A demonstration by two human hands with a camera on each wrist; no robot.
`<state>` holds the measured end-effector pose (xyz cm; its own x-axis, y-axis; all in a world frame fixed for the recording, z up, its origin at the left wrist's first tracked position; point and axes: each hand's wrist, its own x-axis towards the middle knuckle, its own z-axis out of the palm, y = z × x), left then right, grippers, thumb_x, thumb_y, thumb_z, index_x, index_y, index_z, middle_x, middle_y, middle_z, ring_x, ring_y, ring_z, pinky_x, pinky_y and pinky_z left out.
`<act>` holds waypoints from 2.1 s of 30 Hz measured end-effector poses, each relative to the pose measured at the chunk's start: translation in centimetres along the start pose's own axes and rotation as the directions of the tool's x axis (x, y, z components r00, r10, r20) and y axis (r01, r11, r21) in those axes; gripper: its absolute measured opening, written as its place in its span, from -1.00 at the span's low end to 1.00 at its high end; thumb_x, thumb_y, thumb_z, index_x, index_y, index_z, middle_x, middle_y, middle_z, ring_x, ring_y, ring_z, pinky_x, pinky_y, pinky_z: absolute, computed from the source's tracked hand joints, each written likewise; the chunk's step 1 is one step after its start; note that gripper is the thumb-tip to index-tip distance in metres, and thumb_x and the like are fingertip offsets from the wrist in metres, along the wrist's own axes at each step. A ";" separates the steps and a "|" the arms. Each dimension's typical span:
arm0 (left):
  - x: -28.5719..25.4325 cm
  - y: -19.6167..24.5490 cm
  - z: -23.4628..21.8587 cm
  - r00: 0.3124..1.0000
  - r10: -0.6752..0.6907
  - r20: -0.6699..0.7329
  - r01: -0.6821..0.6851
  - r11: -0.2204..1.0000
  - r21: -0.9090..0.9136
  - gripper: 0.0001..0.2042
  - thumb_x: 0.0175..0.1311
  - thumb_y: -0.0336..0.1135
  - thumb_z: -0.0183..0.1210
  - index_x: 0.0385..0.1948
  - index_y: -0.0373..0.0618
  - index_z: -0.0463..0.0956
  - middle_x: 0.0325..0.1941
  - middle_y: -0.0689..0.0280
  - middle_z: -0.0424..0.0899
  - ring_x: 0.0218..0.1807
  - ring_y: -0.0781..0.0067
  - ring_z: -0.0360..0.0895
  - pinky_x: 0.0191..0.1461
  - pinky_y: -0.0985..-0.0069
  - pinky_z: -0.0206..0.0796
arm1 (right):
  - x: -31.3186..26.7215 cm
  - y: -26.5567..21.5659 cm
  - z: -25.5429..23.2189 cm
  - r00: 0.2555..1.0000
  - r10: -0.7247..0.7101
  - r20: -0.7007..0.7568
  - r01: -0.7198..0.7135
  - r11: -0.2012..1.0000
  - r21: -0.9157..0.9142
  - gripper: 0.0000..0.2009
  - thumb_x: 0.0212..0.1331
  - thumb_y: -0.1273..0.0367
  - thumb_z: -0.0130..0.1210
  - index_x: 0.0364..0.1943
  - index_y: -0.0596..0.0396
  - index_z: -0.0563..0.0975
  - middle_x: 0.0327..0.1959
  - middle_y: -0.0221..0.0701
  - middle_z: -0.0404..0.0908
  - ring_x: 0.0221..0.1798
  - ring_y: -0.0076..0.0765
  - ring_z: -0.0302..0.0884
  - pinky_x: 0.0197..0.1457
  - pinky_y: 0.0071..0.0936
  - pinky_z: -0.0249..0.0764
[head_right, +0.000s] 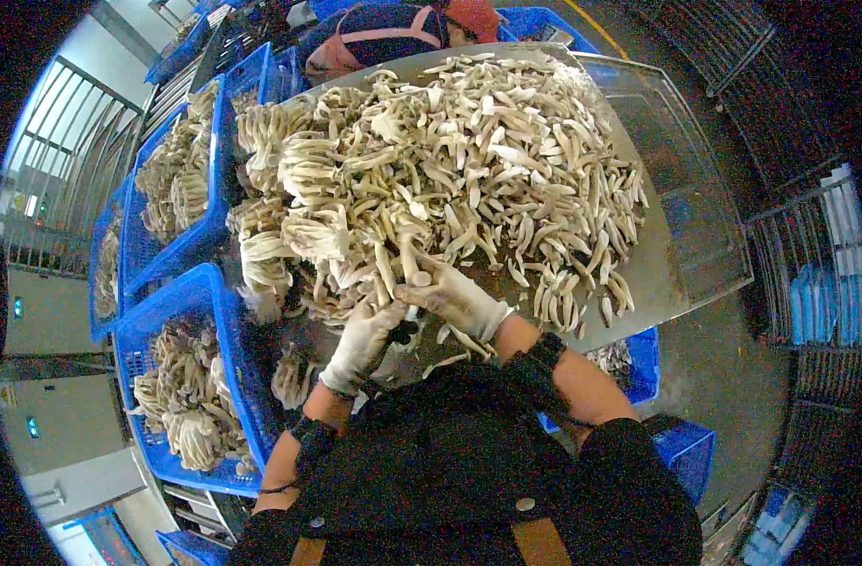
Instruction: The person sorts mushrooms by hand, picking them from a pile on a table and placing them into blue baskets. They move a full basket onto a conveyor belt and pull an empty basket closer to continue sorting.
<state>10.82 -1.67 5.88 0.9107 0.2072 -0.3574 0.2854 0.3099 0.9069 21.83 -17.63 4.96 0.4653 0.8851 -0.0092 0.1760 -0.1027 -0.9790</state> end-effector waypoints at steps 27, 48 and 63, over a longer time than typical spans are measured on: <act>-2.0 -9.0 -2.6 0.990 -0.067 0.126 0.077 0.994 -0.076 -0.28 0.03 -0.48 0.21 0.29 -0.17 0.05 0.10 0.23 0.40 0.09 0.35 0.41 0.08 0.44 0.37 | -3.8 14.8 6.7 0.998 0.051 -0.037 -0.051 0.999 0.011 -0.49 0.11 0.46 0.16 0.20 0.05 0.32 0.11 -0.42 0.45 0.16 -0.41 0.37 0.16 -0.44 0.34; -2.2 -8.3 -3.3 0.977 -0.205 -0.063 0.124 0.777 -0.617 -0.63 0.30 -0.25 0.07 0.12 -0.08 0.30 0.03 0.32 0.50 -0.02 0.40 0.52 0.00 0.39 0.45 | -2.4 3.5 2.5 0.904 0.399 -0.155 -0.196 0.709 0.677 -0.65 0.23 0.37 -0.02 0.08 0.19 0.34 -0.28 -0.48 0.47 -0.27 -0.56 0.37 -0.17 -0.54 0.35; -5.9 -4.3 -2.1 0.972 -0.023 0.233 0.166 0.767 -0.619 -0.46 0.16 -0.20 0.15 0.15 -0.29 0.26 0.12 0.20 0.45 0.15 0.25 0.42 0.27 0.28 0.22 | -4.0 0.5 0.3 0.939 0.342 0.014 -0.111 0.265 0.958 -0.63 0.38 0.30 -0.23 0.14 0.26 0.32 0.07 -0.12 0.46 0.09 -0.18 0.47 0.21 -0.33 0.39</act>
<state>3.55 -2.32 3.59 0.9484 -0.0214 -0.3163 0.1853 0.8469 0.4984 19.81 -21.08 4.44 0.4850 0.8028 -0.3469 -0.8359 0.3089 -0.4538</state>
